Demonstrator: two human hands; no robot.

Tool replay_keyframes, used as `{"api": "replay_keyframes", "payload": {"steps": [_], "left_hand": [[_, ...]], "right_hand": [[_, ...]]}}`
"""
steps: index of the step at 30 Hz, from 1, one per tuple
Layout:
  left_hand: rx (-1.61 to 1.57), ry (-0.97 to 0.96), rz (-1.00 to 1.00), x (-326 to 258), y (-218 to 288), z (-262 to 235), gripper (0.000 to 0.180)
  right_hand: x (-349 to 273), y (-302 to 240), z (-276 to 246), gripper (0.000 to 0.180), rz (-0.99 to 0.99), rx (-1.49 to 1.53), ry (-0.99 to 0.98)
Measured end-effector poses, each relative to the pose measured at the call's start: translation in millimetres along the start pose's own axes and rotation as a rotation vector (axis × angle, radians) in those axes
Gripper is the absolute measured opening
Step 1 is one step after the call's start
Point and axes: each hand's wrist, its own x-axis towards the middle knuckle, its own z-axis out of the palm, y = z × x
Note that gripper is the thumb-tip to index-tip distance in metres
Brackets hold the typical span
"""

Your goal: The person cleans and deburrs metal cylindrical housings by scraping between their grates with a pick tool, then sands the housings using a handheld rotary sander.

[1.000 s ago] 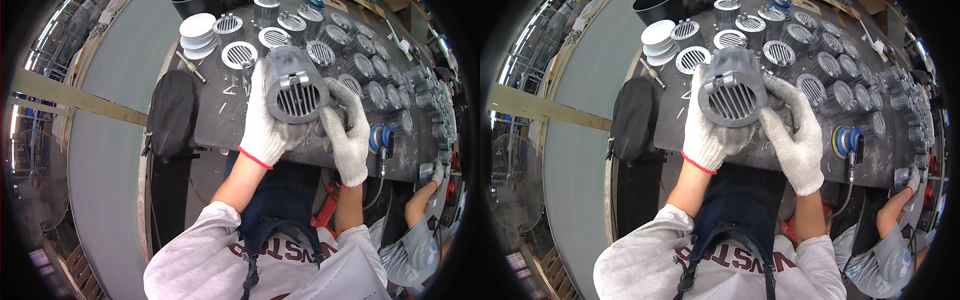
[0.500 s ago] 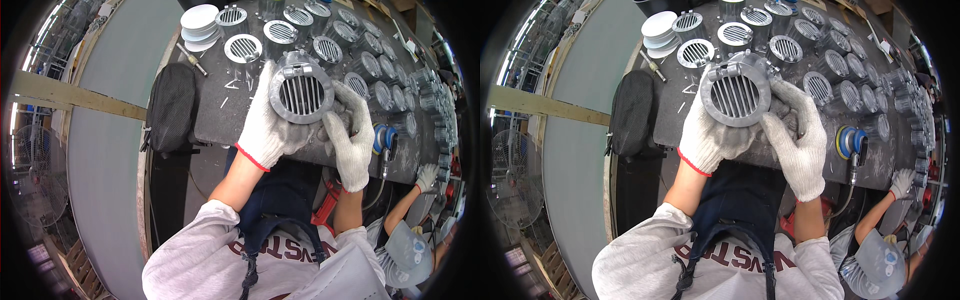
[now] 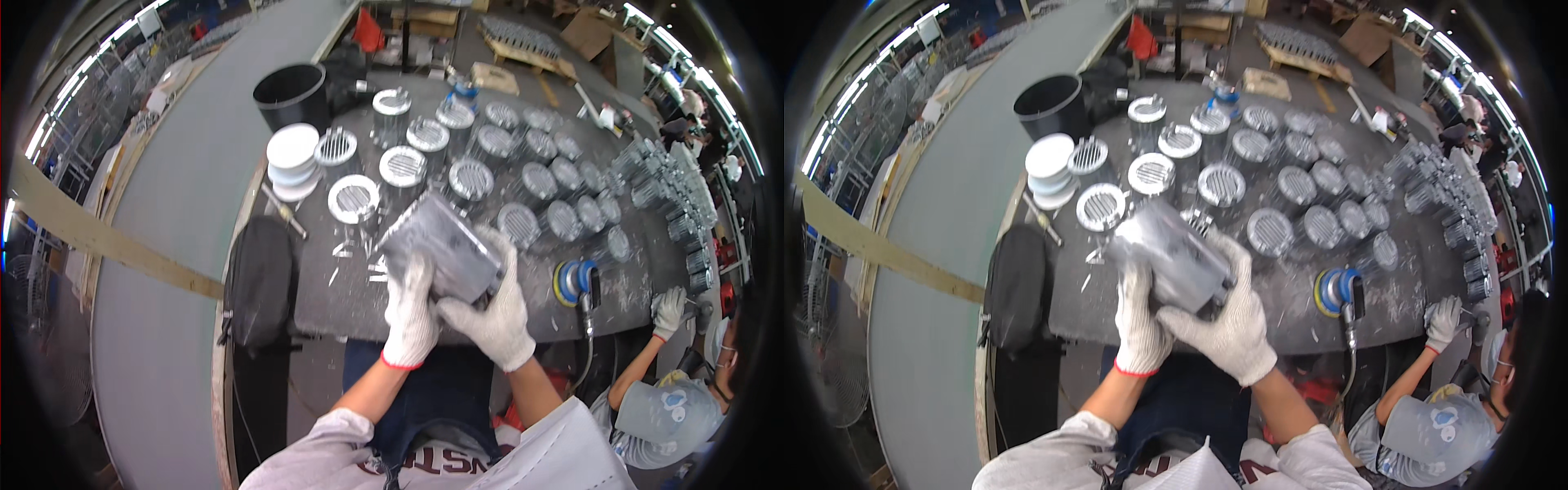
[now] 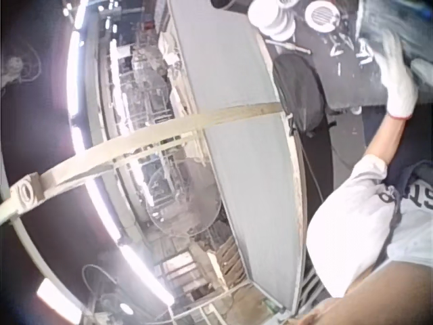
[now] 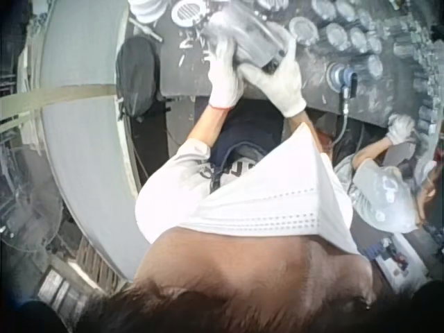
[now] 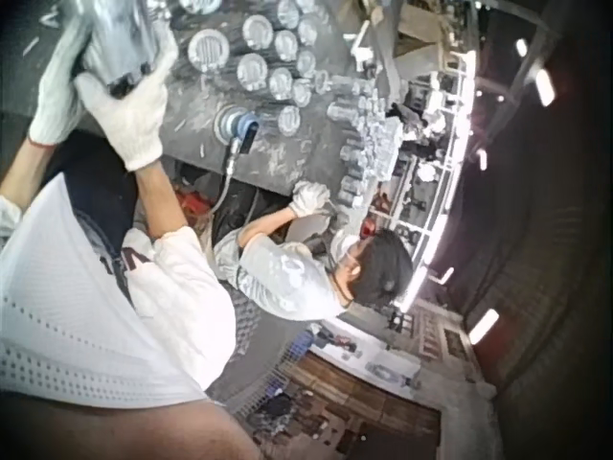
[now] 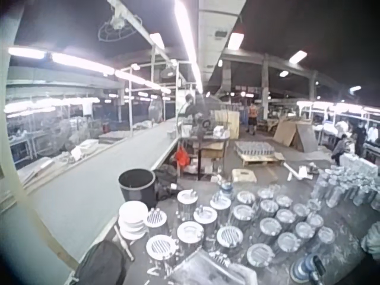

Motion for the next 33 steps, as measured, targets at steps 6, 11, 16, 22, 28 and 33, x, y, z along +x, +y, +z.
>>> {"api": "replay_keyframes", "payload": {"steps": [6, 11, 16, 22, 28, 33], "left_hand": [[-0.47, -0.438, -0.56, 14.3, 46.5, -23.6, 0.063], [-0.137, -1.095, -0.629, 5.5, 19.5, -43.2, 0.058], [-0.075, -1.283, -0.726, 5.6, 27.9, -58.4, 0.049], [0.048, -1.178, -0.671, 12.2, 22.2, -54.0, 0.046], [0.04, -1.05, -0.587, 9.9, 30.0, -65.6, 0.05], [-0.2, -0.829, -0.541, -3.6, 35.5, -64.4, 0.054]], "right_hand": [[-10.1, 2.0, -36.1, 0.086, -0.009, -0.151, 0.064], [-16.5, -18.9, -83.1, 0.081, 0.078, -0.682, 0.023], [-21.1, -20.7, -103.5, 0.085, 0.269, -0.988, -0.038], [-7.1, 0.6, -132.9, 0.081, 0.354, -1.248, 0.005], [12.6, 8.5, -129.0, 0.08, 0.401, -1.325, 0.005], [4.7, -19.8, -83.1, 0.043, 0.224, -0.347, 0.1]]}}
